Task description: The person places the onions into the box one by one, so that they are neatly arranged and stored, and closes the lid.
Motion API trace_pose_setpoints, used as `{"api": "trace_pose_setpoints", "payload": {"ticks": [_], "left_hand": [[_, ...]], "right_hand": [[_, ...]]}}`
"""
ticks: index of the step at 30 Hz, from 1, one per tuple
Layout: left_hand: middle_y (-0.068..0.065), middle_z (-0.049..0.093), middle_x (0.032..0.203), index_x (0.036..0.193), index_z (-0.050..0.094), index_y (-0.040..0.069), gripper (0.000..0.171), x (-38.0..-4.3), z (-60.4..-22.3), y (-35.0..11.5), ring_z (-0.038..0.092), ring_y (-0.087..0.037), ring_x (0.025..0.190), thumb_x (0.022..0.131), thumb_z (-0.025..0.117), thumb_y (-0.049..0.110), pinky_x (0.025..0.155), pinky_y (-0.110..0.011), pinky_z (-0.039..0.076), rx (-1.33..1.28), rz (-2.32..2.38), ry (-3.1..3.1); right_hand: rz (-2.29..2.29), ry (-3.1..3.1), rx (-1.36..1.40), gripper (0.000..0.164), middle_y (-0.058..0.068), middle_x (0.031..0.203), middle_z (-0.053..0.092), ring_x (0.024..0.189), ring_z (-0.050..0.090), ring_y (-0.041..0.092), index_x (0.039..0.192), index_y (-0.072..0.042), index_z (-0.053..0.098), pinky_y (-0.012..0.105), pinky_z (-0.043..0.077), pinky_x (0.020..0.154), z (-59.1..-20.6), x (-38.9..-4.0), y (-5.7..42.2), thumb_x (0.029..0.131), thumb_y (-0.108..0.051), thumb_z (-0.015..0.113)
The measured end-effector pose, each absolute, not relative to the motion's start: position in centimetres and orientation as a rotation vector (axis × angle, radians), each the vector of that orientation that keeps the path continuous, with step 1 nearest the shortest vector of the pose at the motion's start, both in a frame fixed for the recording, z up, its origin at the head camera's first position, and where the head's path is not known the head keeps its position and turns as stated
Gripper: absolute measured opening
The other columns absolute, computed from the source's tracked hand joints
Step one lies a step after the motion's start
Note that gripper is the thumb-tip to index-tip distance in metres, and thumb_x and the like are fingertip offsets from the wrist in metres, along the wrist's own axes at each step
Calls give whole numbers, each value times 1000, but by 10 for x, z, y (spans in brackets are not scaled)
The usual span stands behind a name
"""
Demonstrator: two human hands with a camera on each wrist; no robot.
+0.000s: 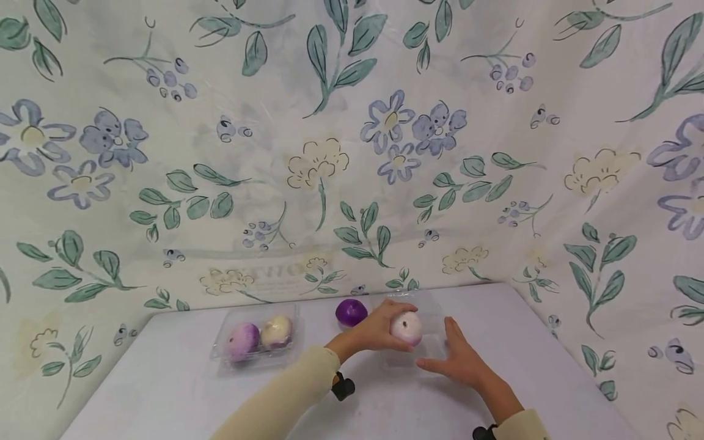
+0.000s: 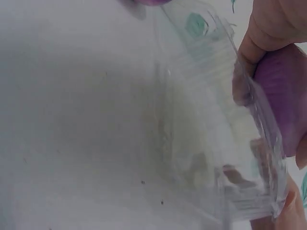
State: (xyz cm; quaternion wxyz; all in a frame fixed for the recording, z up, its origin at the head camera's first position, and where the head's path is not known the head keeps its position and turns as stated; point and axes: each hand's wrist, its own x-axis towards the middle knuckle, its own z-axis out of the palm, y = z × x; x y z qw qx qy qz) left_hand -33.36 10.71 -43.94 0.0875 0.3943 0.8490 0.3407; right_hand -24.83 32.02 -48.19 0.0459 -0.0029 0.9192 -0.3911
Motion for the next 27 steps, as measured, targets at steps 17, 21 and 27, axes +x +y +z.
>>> {"api": "trace_pose_setpoints", "payload": {"ticks": [17,21,27], "left_hand": [[-8,59,136,140,47,8,81,-333,-456,131,58,-16,122,74,88,28,103,-27,47,1220,929,2580],[-9,60,135,138,49,7,76,-333,-458,137,59,-15,120,76,86,30,102,-26,48,1239,892,2597],[-6,57,126,133,59,15,64,-331,-461,144,55,-12,108,76,86,29,93,-27,51,1169,852,2620]], "right_hand": [[-1226,2821,-89,122,34,161,-3,143,26,54,153,11,-3,64,24,115,-482,-247,322,82,-49,76],[-1246,2815,-98,122,34,161,-4,144,21,54,153,11,-4,65,20,116,-483,-248,324,83,-48,76],[-1268,2794,-99,121,31,162,-4,147,16,53,155,7,-4,66,19,116,-483,-249,326,83,-47,76]]}}
